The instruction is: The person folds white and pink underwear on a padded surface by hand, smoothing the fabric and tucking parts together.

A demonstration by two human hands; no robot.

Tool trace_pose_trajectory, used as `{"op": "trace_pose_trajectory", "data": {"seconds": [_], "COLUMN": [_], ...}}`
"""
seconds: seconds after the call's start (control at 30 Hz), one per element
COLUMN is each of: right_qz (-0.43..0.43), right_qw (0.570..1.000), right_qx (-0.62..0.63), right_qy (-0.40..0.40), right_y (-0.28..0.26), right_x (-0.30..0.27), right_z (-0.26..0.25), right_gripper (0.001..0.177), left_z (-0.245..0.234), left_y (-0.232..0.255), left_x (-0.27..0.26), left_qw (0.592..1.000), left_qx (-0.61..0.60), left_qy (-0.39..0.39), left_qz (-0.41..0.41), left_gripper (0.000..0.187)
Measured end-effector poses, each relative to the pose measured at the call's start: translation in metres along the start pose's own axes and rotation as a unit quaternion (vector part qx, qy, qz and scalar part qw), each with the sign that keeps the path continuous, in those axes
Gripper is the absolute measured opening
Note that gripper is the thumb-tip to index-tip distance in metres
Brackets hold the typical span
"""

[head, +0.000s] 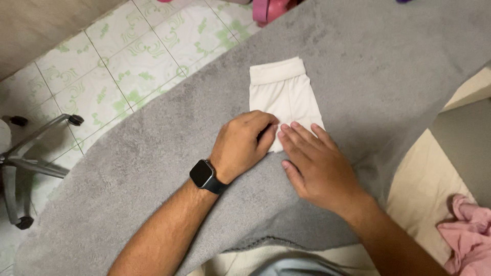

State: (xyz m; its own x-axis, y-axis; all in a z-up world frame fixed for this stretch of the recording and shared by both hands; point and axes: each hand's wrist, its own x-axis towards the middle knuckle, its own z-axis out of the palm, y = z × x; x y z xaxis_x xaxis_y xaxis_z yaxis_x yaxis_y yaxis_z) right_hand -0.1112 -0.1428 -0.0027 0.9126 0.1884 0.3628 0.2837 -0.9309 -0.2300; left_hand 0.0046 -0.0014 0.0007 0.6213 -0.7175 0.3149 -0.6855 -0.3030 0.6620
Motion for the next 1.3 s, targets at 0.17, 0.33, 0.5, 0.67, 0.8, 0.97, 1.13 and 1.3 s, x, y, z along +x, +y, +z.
{"op": "trace_pose_trajectory", "data": {"seconds": [0.17, 0.33, 0.5, 0.67, 0.8, 0.97, 1.13, 1.3], "right_qz": [0.021, 0.057, 0.046, 0.027, -0.008, -0.027, 0.085, 0.01], "right_qw": [0.999, 0.998, 0.999, 0.999, 0.996, 0.981, 0.957, 0.999], "right_qx": [0.036, 0.026, 0.002, 0.034, 0.07, 0.19, 0.276, -0.018], "right_qy": [-0.011, -0.028, 0.019, 0.007, 0.052, -0.02, -0.012, -0.042], "right_y": [-0.002, -0.002, 0.0, 0.034, 0.068, 0.081, 0.076, 0.026], "right_x": [0.003, 0.007, 0.016, 0.015, 0.013, 0.024, 0.024, 0.026], "right_z": [0.0, -0.004, -0.003, -0.017, -0.045, -0.042, -0.051, -0.026], "right_gripper": [0.039, 0.044, 0.03, 0.023, 0.027, 0.027, 0.04, 0.062], "left_z": [-0.01, -0.005, -0.007, -0.026, -0.028, -0.015, -0.018, -0.024], "left_y": [-0.003, -0.02, -0.037, -0.046, -0.039, -0.008, 0.021, 0.027], "left_x": [0.017, 0.069, 0.112, 0.102, 0.048, 0.01, 0.009, 0.009], "left_qw": [0.996, 0.993, 0.973, 0.946, 0.894, 0.972, 0.97, 0.974], "left_qx": [0.034, 0.104, 0.114, -0.047, -0.299, -0.083, 0.069, 0.065], "left_qy": [0.074, 0.053, -0.188, -0.247, -0.218, -0.082, -0.048, -0.043], "left_qz": [0.021, 0.026, -0.077, -0.204, -0.251, -0.206, -0.228, -0.211], "left_gripper": [0.016, 0.042, 0.046, 0.037, 0.04, 0.037, 0.04, 0.047]}}
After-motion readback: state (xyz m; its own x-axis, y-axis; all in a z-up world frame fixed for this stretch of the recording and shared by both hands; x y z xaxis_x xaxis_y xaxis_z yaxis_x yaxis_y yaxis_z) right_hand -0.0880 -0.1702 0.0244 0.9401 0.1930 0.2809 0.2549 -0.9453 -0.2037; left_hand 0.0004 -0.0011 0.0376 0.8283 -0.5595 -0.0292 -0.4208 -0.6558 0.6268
